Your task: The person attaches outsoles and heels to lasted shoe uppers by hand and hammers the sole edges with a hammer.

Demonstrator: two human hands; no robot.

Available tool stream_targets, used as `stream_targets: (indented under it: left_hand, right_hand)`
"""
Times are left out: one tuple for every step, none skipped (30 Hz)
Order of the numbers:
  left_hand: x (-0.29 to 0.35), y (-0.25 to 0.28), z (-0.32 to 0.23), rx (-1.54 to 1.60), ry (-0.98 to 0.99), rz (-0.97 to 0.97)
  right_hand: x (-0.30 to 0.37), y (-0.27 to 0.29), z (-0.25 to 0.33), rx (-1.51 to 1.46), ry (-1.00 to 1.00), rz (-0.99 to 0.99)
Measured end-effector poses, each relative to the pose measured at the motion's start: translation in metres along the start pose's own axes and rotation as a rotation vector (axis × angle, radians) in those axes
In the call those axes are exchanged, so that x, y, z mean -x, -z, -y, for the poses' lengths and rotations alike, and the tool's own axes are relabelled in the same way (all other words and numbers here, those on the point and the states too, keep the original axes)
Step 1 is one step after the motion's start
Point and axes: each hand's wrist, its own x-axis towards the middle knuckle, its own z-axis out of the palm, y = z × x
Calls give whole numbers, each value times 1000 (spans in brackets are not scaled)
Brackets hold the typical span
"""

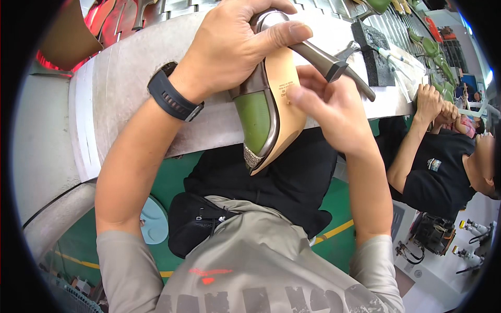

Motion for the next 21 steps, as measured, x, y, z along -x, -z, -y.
stream_targets:
  left_hand:
    - [0,1,-1,-20,27,40]
    - [0,1,-2,-40,55,80]
    - [-1,1,-1,-36,59,79]
    - [-2,-1,-1,-21,89,84]
    - [-2,-4,-1,-6,119,90]
    - [-3,-5,-1,9,147,96]
    - [-4,-6,0,11,151,95]
    - [-3,-6,1,66,194,112]
    - [-3,-5,0,117,238,127]
    - [-9,0,-11,128,239,130]
    - [-18,11,-24,184,329,256]
    - [-22,18,-32,235,417,378]
    - [-17,17,-20,230,417,370]
    - [-9,9,2,107,157,280]
    - [-7,8,14,-11,-106,192]
    - [-6,15,14,-11,-109,194]
    - [-5,26,13,-48,4,211]
    - [-3,40,9,-92,121,225]
    - [-6,55,-17,28,364,215]
    - [3,58,2,-281,51,40]
    - [17,59,-4,-280,106,-34]
  right_hand:
    - [9,-3,-2,-103,-25,29]
    - [15,-4,-4,-206,-51,58]
    - [17,-4,-4,-188,-53,88]
    - [18,-5,-2,-186,-59,89]
    - [18,-6,1,-178,-66,85]
    - [17,-7,4,-170,-71,80]
    - [16,-8,6,-169,-75,81]
    - [15,-9,7,-110,-87,70]
    - [14,-11,8,-53,-97,63]
    - [13,-9,9,-49,-106,56]
    - [10,-7,10,-74,-149,43]
    - [6,-6,10,-99,-187,34]
    - [-1,-13,10,-169,-98,-2]
    - [-11,-15,8,-168,-91,6]
    - [-22,-14,7,-138,22,17]
    - [-31,-13,5,-112,133,25]
    - [-37,-13,9,-18,138,-5]
    - [-43,-15,13,107,179,-5]
    - [-44,-16,21,192,215,-46]
    - [-45,-16,32,276,249,-88]
    - [-44,-15,39,265,255,-95]
